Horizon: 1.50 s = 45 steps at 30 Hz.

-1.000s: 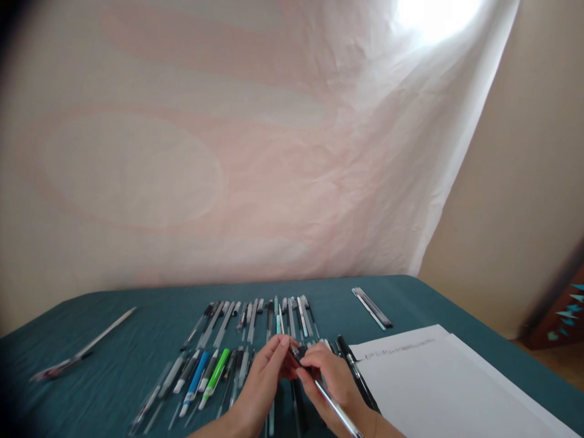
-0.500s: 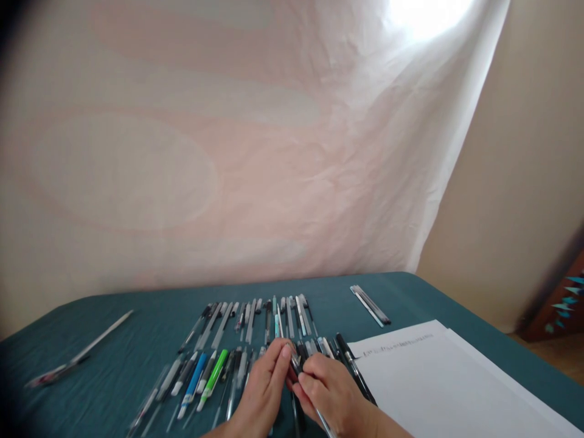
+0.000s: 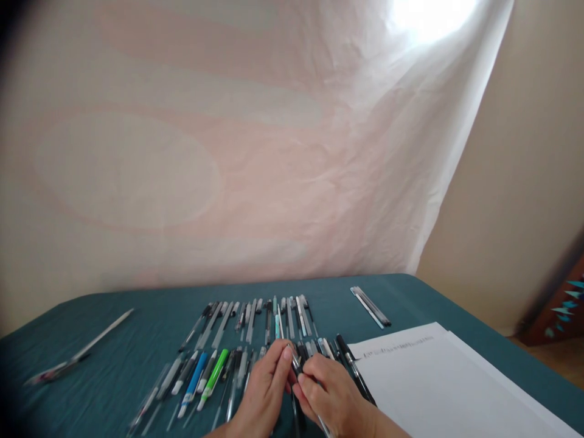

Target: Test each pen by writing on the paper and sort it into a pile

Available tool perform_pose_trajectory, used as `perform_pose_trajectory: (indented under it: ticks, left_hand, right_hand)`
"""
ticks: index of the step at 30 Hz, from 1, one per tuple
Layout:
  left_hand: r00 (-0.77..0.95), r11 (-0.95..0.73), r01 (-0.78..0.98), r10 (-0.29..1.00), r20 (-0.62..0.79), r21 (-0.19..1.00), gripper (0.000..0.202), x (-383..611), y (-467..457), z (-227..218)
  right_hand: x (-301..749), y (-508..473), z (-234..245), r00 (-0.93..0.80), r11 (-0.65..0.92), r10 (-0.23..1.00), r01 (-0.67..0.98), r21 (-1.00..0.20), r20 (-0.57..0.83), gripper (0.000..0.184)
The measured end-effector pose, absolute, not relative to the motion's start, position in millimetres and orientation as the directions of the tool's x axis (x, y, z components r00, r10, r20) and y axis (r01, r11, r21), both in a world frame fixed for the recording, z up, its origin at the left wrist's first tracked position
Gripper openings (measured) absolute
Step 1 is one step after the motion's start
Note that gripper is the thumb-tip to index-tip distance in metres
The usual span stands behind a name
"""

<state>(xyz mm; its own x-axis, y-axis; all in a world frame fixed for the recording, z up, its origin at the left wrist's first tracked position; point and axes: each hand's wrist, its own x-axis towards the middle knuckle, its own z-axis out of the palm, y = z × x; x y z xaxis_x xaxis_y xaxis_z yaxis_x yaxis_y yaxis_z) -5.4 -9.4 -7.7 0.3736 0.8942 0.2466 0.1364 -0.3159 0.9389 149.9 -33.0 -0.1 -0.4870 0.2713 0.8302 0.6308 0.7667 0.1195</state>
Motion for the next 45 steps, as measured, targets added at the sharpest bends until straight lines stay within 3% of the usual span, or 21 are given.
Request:
perform_pose_trajectory:
  ticks: [4, 8, 11, 15, 19, 24, 28, 31, 38, 42, 45]
  left_hand:
    - [0.369, -0.257, 0.027, 0.901, 0.229, 0.966, 0.028, -5.4, -4.1, -2.3]
    - [0.326, -0.109, -0.109, 0.935, 0.139, 0.988, 0.031, -5.1, 4.1, -4.0]
    - [0.235, -0.030, -0.216, 0.969, 0.082, 0.976, 0.032, -6.7, 12.6, -8.5]
    - [0.058, -0.019, -0.355, 0.997, 0.042, 0.935, 0.032, -11.7, 25.9, -10.8]
    - [-0.039, -0.042, -0.326, 0.999, 0.031, 0.944, 0.033, -14.6, 31.9, -13.2]
    - [-0.005, -0.056, -0.242, 0.998, 0.057, 0.969, 0.037, -13.3, 27.8, -15.2]
    - [0.030, -0.046, -0.218, 0.998, 0.054, 0.975, 0.043, -11.1, 24.5, -11.4]
    - [0.084, -0.090, -0.151, 0.991, 0.103, 0.984, 0.043, -9.8, 20.5, -11.0]
    - [0.328, -0.281, 0.169, 0.920, 0.215, 0.945, 0.033, -9.8, 1.3, -14.2]
    - [0.390, -0.475, 0.175, 0.838, 0.382, 0.862, 0.034, -10.0, -4.9, -11.8]
    - [0.432, -0.530, 0.184, 0.800, 0.416, 0.828, 0.036, -9.9, -6.3, -10.4]
  right_hand:
    - [150.6, -23.2, -6.5, -0.482, 0.802, 0.301, 0.594, 0.055, 0.823, 0.019]
    - [153.8, -20.1, -6.3, -0.472, 0.793, 0.454, 0.601, -0.100, 0.756, 0.023]
    - [155.7, -25.9, 3.4, -0.433, 0.737, 0.586, 0.635, -0.229, 0.685, 0.028]
    - [158.3, -28.1, 17.5, -0.310, 0.663, 0.688, 0.637, -0.394, 0.656, 0.014]
    - [164.8, -20.9, 22.4, -0.244, 0.515, 0.817, 0.715, -0.473, 0.522, 0.015]
    - [174.7, -14.7, 23.2, -0.274, 0.412, 0.890, 0.825, -0.387, 0.364, 0.019]
    - [190.4, -5.4, 20.4, -0.246, 0.373, 0.896, 0.870, -0.322, 0.371, 0.018]
    - [214.8, 9.2, 12.3, -0.119, 0.254, 0.916, 0.912, -0.322, 0.383, 0.020]
    - [272.0, 31.6, -9.5, 0.357, -0.319, 0.891, 0.932, -0.171, 0.281, 0.026]
    - [280.5, 33.4, -19.8, 0.386, -0.384, 0.880, 0.921, -0.065, 0.277, 0.027]
    - [282.1, 35.6, -27.3, 0.373, -0.388, 0.879, 0.922, -0.009, 0.296, 0.026]
